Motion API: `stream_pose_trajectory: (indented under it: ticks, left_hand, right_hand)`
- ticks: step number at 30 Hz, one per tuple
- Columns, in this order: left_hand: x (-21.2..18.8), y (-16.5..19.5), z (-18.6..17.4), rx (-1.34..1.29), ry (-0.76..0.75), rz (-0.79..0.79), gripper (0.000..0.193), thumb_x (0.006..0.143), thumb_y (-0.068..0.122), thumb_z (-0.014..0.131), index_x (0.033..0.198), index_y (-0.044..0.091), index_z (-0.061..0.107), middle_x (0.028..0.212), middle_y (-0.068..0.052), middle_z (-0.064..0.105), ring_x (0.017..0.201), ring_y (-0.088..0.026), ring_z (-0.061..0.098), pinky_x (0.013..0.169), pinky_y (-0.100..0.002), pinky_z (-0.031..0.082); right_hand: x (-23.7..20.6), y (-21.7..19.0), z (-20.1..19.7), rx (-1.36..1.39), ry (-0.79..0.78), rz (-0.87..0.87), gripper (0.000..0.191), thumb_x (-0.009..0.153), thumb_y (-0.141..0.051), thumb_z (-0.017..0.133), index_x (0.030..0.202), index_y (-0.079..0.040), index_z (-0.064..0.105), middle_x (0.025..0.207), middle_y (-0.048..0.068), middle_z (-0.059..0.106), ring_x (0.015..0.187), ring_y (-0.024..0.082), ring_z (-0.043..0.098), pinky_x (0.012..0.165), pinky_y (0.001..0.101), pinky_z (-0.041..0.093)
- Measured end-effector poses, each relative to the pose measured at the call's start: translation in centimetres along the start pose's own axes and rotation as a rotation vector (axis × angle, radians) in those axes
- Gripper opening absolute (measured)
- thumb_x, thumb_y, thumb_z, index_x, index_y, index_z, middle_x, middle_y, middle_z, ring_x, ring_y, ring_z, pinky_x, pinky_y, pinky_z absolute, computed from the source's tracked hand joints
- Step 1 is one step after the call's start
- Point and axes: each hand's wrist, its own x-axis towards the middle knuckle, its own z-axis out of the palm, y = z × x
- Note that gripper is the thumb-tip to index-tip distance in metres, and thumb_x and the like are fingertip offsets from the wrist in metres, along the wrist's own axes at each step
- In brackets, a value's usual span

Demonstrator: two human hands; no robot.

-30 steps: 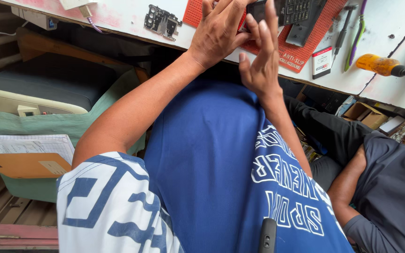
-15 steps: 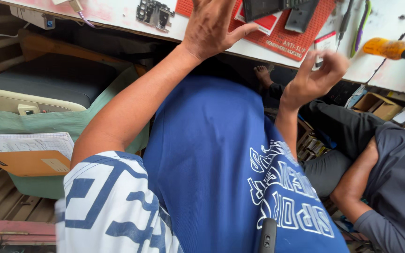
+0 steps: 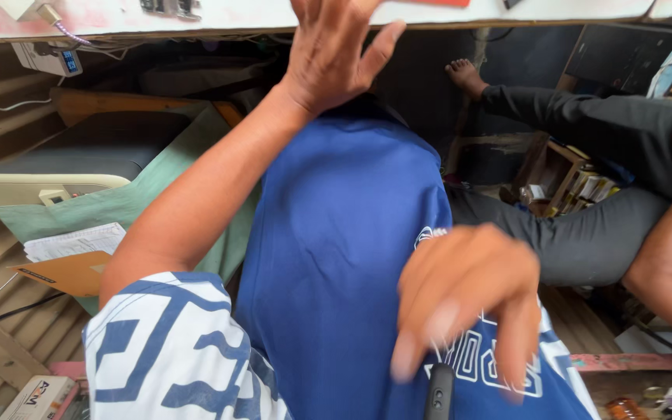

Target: The person uses a soldering iron and tweezers to work on a mobile phone circuit board, then wipes the board with a cloth. They handle a keypad and a phone casing, aligning and inserting the keypad into the casing.

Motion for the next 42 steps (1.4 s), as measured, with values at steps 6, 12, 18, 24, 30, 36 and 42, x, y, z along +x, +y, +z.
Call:
stream_pose_trajectory:
  ticks: [6, 12, 18, 24, 30, 36, 42]
  left_hand:
    - [-0.4, 5.3, -3.5, -0.357, -0.079, -0.113, 0.04, 0.109, 0.015, 0.07, 0.143, 0.009, 0.051, 0.134, -0.008, 0.058, 0.116, -0.024, 0.058, 0.103, -0.038, 0.044]
    - [-6.6, 8.8, -5.9, -0.704, 0.141, -0.743, 0.02, 0.112, 0.03, 0.057, 0.106, 0.01, 0.061, 0.112, -0.006, 0.062, 0.089, -0.014, 0.058, 0.078, -0.028, 0.05]
    - [-10.0, 10.3, -7.4, -1.535, 0.208, -0.999, 0.094, 0.093, 0.079, 0.047, 0.142, -0.001, 0.044, 0.132, -0.01, 0.061, 0.122, -0.019, 0.058, 0.109, -0.032, 0.046]
    - [-11.3, 12.0, -6.2, -1.748, 0.377, -1.013, 0.112, 0.089, 0.079, 0.059, 0.162, 0.001, 0.025, 0.128, -0.015, 0.065, 0.129, -0.029, 0.062, 0.115, -0.043, 0.051]
    - [-20.2, 6.8, -4.9, -0.95, 0.007, -1.452, 0.097, 0.086, 0.072, 0.06, 0.147, -0.003, 0.052, 0.112, -0.018, 0.073, 0.101, -0.028, 0.073, 0.09, -0.039, 0.058]
    - [-31.1, 6.3, -3.4, -0.373, -0.622, -1.773, 0.086, 0.094, 0.072, 0.057, 0.135, -0.003, 0.061, 0.129, -0.029, 0.065, 0.122, -0.04, 0.062, 0.101, -0.044, 0.05]
    - [-32.6, 10.2, -7.0, -0.894, -0.813, -1.87, 0.074, 0.098, 0.068, 0.047, 0.155, 0.021, 0.044, 0.137, -0.023, 0.059, 0.125, -0.044, 0.053, 0.103, -0.053, 0.044]
  right_hand:
    - [0.1, 0.2, 0.5, 0.215, -0.343, 0.257, 0.03, 0.112, -0.003, 0.072, 0.137, 0.009, 0.06, 0.121, 0.023, 0.071, 0.101, 0.033, 0.076, 0.083, 0.0354, 0.064]
    - [-8.2, 1.1, -1.4, 0.112, 0.441, 0.677, 0.033, 0.094, 0.001, 0.079, 0.124, 0.009, 0.067, 0.115, 0.022, 0.072, 0.086, 0.024, 0.073, 0.071, 0.0389, 0.06]
    - [-14.3, 6.7, -7.7, 0.097, 0.769, 0.654, 0.044, 0.099, 0.0, 0.068, 0.139, 0.002, 0.05, 0.121, 0.021, 0.069, 0.088, 0.024, 0.072, 0.063, 0.0348, 0.062]
    - [-14.9, 10.7, -9.5, -0.087, 0.646, 0.946, 0.037, 0.102, -0.007, 0.064, 0.137, 0.0, 0.056, 0.131, 0.01, 0.066, 0.096, 0.02, 0.07, 0.078, 0.0339, 0.062]
    - [-16.3, 12.3, -13.8, -1.026, 0.434, 1.035, 0.024, 0.106, -0.009, 0.065, 0.127, 0.002, 0.068, 0.115, 0.012, 0.075, 0.104, 0.015, 0.071, 0.09, 0.0277, 0.056]
    - [-18.9, 11.6, -16.7, -1.032, 0.462, 1.052, 0.022, 0.113, -0.006, 0.063, 0.133, 0.004, 0.066, 0.117, 0.013, 0.076, 0.107, 0.016, 0.072, 0.093, 0.0274, 0.056]
    - [-19.3, 10.9, -17.5, -0.997, 0.538, 1.092, 0.02, 0.114, -0.004, 0.061, 0.132, 0.003, 0.066, 0.117, 0.012, 0.075, 0.104, 0.015, 0.072, 0.088, 0.0251, 0.056]
